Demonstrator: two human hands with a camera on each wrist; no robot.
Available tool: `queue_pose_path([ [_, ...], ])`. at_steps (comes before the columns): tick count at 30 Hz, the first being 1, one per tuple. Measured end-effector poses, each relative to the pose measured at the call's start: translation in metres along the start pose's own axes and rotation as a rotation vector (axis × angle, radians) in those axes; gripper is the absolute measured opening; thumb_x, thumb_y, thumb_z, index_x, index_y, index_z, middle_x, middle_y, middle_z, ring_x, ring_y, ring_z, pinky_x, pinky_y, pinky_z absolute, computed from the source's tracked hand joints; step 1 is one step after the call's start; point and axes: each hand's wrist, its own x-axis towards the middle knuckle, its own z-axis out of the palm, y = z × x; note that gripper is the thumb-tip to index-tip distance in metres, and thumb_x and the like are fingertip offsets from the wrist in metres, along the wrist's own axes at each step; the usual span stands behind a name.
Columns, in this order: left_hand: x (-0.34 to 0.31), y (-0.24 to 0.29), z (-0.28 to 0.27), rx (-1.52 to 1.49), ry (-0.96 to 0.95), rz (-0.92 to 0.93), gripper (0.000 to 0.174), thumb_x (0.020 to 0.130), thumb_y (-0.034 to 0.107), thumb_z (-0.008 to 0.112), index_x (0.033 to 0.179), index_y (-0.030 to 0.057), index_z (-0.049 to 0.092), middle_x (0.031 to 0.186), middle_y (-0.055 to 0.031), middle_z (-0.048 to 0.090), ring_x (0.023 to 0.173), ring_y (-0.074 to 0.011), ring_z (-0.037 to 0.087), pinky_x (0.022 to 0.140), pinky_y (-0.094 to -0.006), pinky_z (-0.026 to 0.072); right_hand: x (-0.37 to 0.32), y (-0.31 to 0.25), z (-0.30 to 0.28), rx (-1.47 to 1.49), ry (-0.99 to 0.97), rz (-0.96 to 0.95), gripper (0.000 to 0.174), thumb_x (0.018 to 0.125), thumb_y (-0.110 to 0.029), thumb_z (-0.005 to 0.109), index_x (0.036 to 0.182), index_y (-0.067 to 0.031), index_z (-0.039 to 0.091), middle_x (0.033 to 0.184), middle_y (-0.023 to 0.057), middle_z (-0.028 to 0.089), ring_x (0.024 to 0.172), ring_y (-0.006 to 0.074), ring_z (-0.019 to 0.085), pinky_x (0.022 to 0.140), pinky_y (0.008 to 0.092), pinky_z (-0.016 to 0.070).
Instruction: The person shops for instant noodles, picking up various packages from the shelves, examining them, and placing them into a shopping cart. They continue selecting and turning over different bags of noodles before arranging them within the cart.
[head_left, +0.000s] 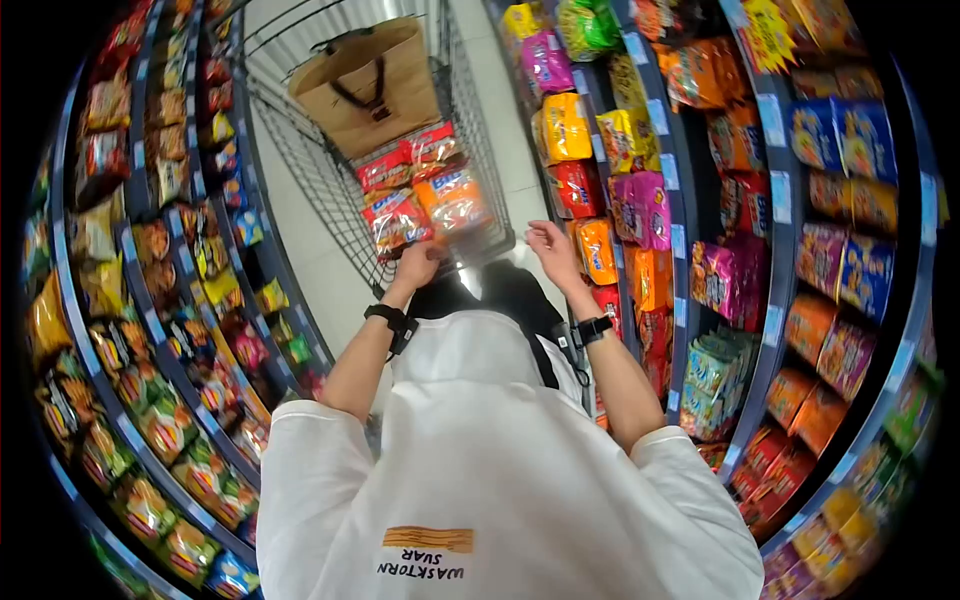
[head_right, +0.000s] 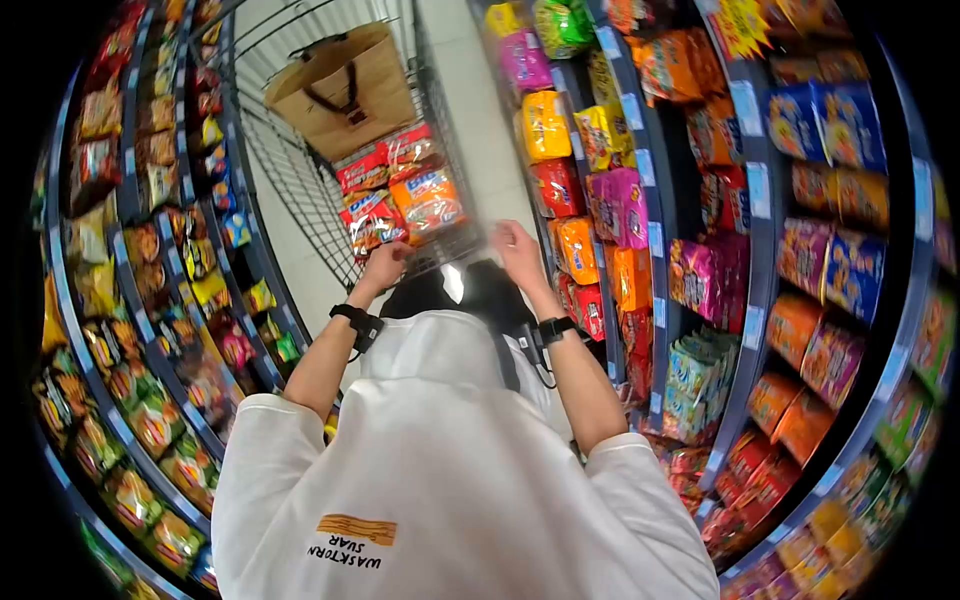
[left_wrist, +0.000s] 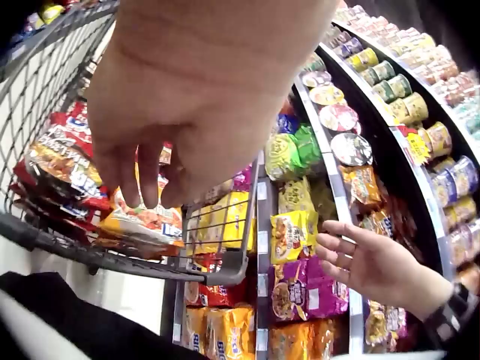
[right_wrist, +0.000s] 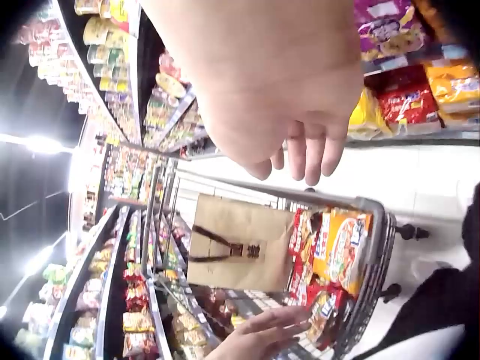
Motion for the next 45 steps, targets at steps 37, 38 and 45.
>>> queue_pose_path([
  [37, 0.084, -0.192, 0.019, 0.587, 0.206, -0.023, 0.016, 0.080, 0.027, 0.065, 0.086, 0.0128, 0.070, 0.075, -0.0100, 0.069, 0.069, -0.0277, 0.065, 0.061, -0.0424, 0.0494, 0.138, 0.072, 0.278, -0.307, -0.085, -0.094, 0.051, 0.072, -0.039, 0.074, 0.107, -0.0031, 0.064, 0.099, 0.0219, 0.066, 0.098, 0.0396, 0.062, 0.081, 0.0470, 0.0511],
  [38, 0.084, -0.192, 0.020, 0.347, 0.232, -0.143, 0.021, 0.083, 0.029, 0.064, 0.090, 0.0097, 0.068, 0.076, -0.0107, 0.068, 0.070, -0.0274, 0.064, 0.063, -0.0410, 0.0495, 0.143, 0.070, 0.271, -0.475, -0.372, 0.238, 0.058, 0.074, -0.044, 0.073, 0.110, 0.0003, 0.063, 0.101, 0.0228, 0.065, 0.102, 0.0415, 0.059, 0.087, 0.0481, 0.0487],
  [45, 0.061, -0.161, -0.009, -0.718, 0.339, -0.550, 0.041, 0.089, 0.031, 0.068, 0.106, -0.0037, 0.054, 0.084, -0.0067, 0.060, 0.069, -0.0117, 0.052, 0.061, -0.0269, 0.0456, 0.135, 0.046, 0.236, -0.291, -0.454, 0.549, 0.051, 0.074, -0.043, 0.074, 0.092, 0.0049, 0.068, 0.095, 0.0229, 0.067, 0.104, 0.0356, 0.061, 0.087, 0.0440, 0.0506],
])
